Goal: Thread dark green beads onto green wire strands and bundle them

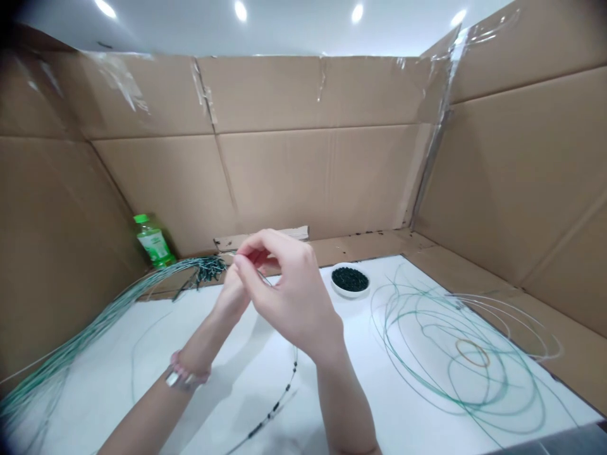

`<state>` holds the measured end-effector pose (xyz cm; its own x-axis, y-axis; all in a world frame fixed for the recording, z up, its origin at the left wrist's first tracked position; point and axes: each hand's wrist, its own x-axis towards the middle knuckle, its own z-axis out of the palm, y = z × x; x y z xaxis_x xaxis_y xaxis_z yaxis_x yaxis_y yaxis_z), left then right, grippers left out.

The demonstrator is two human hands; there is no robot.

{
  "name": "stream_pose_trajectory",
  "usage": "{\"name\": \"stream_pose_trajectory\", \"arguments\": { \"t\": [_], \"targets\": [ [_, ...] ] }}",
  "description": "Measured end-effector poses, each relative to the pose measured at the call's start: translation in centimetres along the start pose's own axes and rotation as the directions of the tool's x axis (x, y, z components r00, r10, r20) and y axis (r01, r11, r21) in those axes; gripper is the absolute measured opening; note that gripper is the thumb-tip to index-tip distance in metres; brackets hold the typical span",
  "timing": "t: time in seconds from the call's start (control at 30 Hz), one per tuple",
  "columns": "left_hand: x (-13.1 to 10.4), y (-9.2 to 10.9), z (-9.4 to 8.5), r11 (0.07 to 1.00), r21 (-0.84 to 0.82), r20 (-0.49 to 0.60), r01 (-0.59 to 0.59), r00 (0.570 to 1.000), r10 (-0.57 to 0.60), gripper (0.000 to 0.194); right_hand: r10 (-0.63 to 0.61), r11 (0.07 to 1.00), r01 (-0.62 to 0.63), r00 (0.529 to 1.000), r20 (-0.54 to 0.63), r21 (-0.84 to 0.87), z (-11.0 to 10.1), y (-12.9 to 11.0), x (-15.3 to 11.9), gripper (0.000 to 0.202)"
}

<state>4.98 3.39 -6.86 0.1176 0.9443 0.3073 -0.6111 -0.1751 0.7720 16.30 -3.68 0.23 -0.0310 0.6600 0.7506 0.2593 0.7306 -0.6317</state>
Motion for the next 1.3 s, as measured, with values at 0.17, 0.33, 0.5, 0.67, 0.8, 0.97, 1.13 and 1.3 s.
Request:
{"name": "stream_pose_trajectory", "arguments": {
  "t": [0.17, 0.33, 0.5, 0.67, 0.8, 0.97, 1.13, 1.3],
  "targets": [
    [-2.1, 4.6, -0.7, 0.968, -0.247, -0.06, -0.035, 0.998, 0.02, 0.031, -0.068, 0.997, 0.069, 0.997, 0.035, -0.03, 2.1, -0.7, -0.4, 0.01],
    [-3.4, 5.8, 0.3, 0.923, -0.383, 0.005, 0.041, 0.999, -0.042, 0.028, -0.129, 0.991, 0.129, 0.992, 0.015, 0.018, 3.9, -0.9, -0.7, 0.011],
    [-3.5, 6.0, 0.4, 0.902, -0.427, -0.012, 0.06, 0.997, -0.072, 0.029, -0.112, 0.994, 0.112, 0.993, -0.05, 0.014, 3.7, -0.9, -0.9, 0.013],
    [-3.4, 5.8, 0.0, 0.901, -0.433, -0.008, 0.036, 0.999, -0.043, 0.024, -0.113, 0.994, 0.111, 0.987, -0.117, -0.022, 2.8, -0.7, -1.0, 0.015],
    [-3.1, 5.4, -0.3, 0.924, -0.382, -0.015, 0.009, 1.0, -0.016, 0.022, -0.129, 0.991, 0.125, 0.987, -0.093, -0.057, 2.5, -0.5, -0.7, 0.013],
    [-3.0, 5.4, -0.2, 0.965, -0.252, -0.013, -0.079, 0.997, 0.078, 0.021, -0.141, 0.979, 0.142, 0.99, 0.018, -0.144, 3.0, -0.5, -0.5, 0.011],
    [-3.1, 5.7, 0.1, 0.973, -0.21, -0.005, -0.098, 0.995, 0.099, 0.025, -0.171, 0.973, 0.175, 0.985, 0.036, -0.149, 3.6, -0.7, -0.5, 0.012],
    [-3.2, 5.8, 0.2, 0.975, -0.199, -0.015, -0.099, 0.995, 0.098, 0.026, -0.172, 0.971, 0.177, 0.984, 0.043, -0.163, 3.6, -0.6, -0.5, 0.012]
  ]
}}
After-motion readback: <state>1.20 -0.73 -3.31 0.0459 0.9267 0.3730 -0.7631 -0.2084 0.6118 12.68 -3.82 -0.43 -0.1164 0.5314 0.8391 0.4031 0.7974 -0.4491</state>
